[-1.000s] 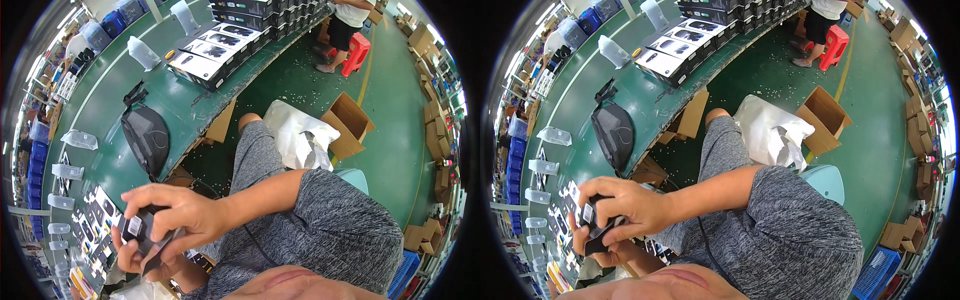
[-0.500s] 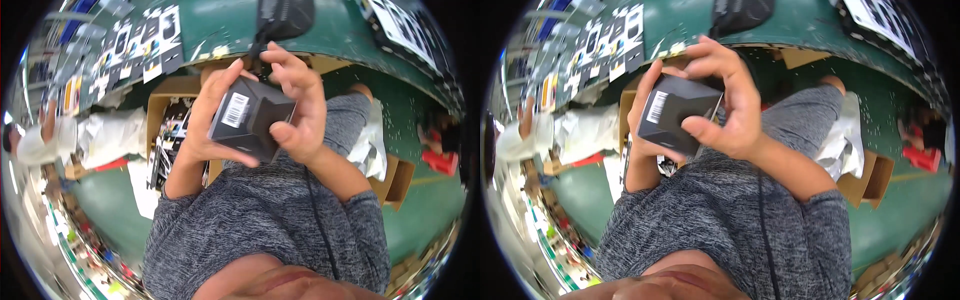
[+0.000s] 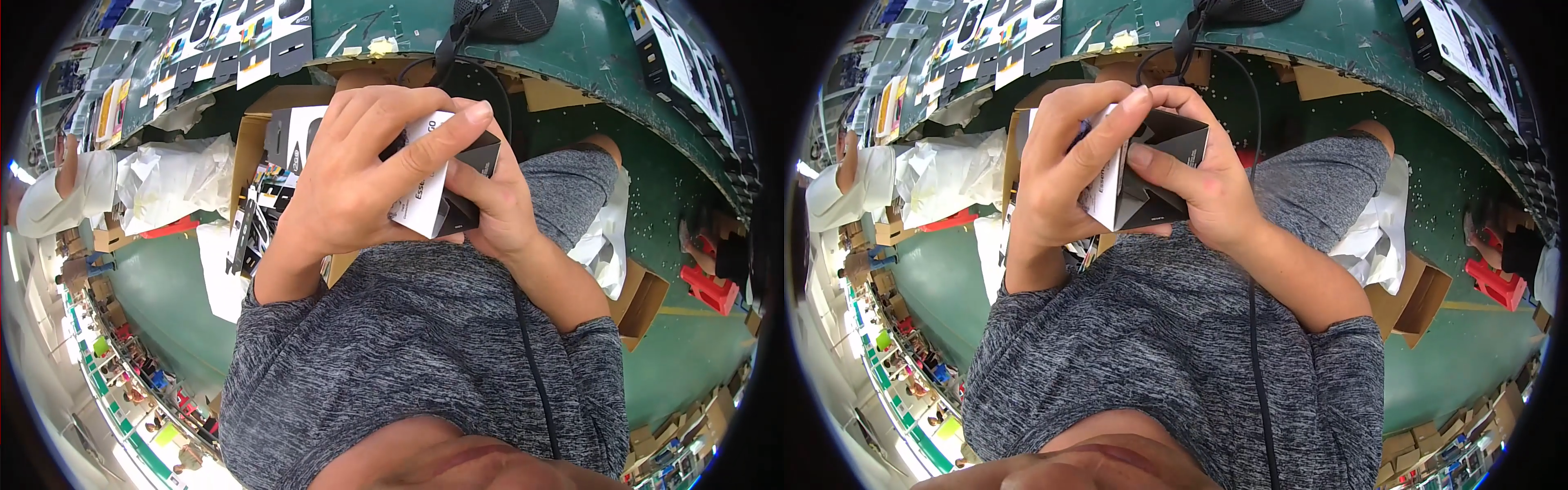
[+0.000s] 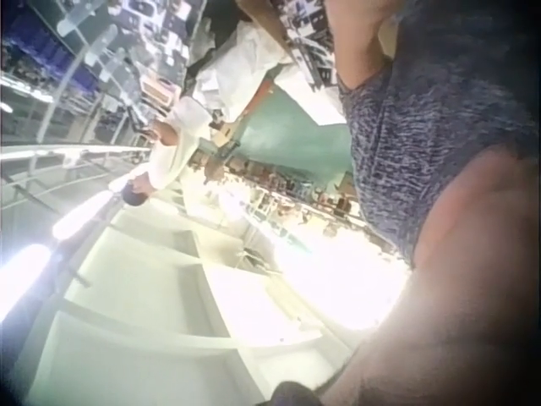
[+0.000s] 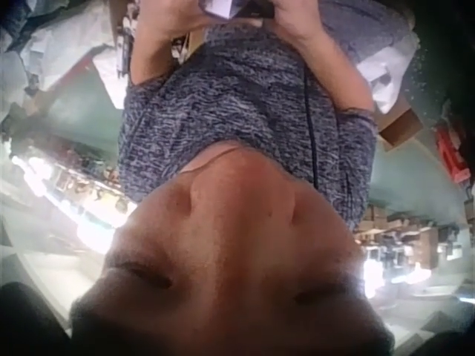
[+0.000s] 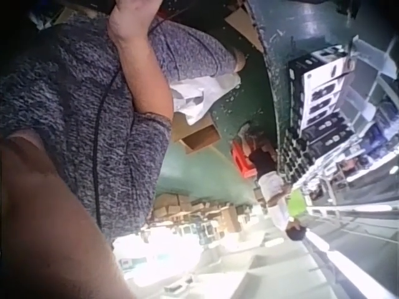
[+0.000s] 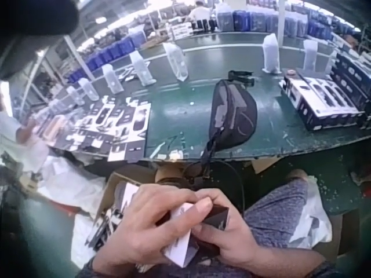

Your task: The person packages wireless mouse products into cardboard retail boxes by hand, placing a mouse, a user manual, and a plastic insert into each box.

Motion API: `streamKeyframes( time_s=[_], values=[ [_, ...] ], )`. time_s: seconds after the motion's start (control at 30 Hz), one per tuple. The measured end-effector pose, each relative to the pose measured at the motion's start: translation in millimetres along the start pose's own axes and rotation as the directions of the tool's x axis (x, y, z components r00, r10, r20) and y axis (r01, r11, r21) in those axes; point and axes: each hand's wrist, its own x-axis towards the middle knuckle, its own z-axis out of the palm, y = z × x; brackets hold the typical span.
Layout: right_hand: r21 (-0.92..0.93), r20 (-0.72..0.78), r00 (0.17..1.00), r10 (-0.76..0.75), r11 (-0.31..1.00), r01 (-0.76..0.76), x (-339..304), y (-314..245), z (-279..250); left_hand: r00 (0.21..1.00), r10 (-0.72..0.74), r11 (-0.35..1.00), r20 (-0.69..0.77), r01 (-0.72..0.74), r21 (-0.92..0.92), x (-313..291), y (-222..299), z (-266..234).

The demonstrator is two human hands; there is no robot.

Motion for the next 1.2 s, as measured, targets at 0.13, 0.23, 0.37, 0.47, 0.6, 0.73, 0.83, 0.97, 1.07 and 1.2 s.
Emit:
streamKeyframes(
  time_s=[0.13,0.23,0.37,0.47,0.6,0.73,0.83,0.97,1.07,1.2],
  values=[
    [-0.112,0.023,0.998,-0.051,0.992,0.053,-0.4,4.2,-10.2,0.998,0.008,1.0,0.059,-0.007,-0.023,2.4,1.8,-4.9],
    [-0.197,0.13,0.976,-0.174,0.96,0.198,1.5,0.9,-16.2,0.984,-0.174,0.958,0.048,0.18,-0.221,-2.9,-0.3,-3.3],
    [-0.298,0.157,0.967,-0.201,0.924,0.241,0.0,-10.7,-22.8,0.937,-0.348,0.876,0.029,0.336,-0.345,-5.8,3.7,1.2],
    [-0.296,0.088,0.99,-0.107,0.946,0.129,0.0,-13.5,-17.5,0.986,-0.159,0.977,0.043,0.163,-0.14,-3.7,-3.8,3.5],
    [-0.367,0.095,0.982,-0.166,0.911,0.19,1.1,-12.5,-13.6,0.989,-0.145,0.986,-0.039,0.141,-0.091,-1.7,2.4,8.2],
    [-0.308,0.133,0.969,-0.21,0.92,0.242,2.3,-9.7,-17.4,0.997,-0.008,0.996,-0.075,0.0,-0.095,-0.4,-2.7,10.8],
    [-0.182,0.08,0.959,-0.271,0.942,0.281,2.8,-4.6,-13.5,0.992,-0.064,0.993,-0.108,0.052,-0.11,-0.2,1.1,13.3],
    [-0.3,0.146,0.978,-0.152,0.935,0.19,11.2,-15.1,-25.1,0.993,-0.119,0.989,-0.022,0.116,-0.087,1.0,0.6,7.0],
    [-0.436,0.165,0.974,-0.157,0.874,0.215,9.4,-23.5,-23.3,0.989,-0.141,0.981,0.044,0.146,-0.126,0.8,0.0,4.9],
    [-0.58,0.276,0.923,-0.267,0.72,0.382,12.2,-28.7,-21.3,0.999,0.003,1.0,0.032,-0.002,-0.029,-3.5,-0.8,9.7]
  ],
)
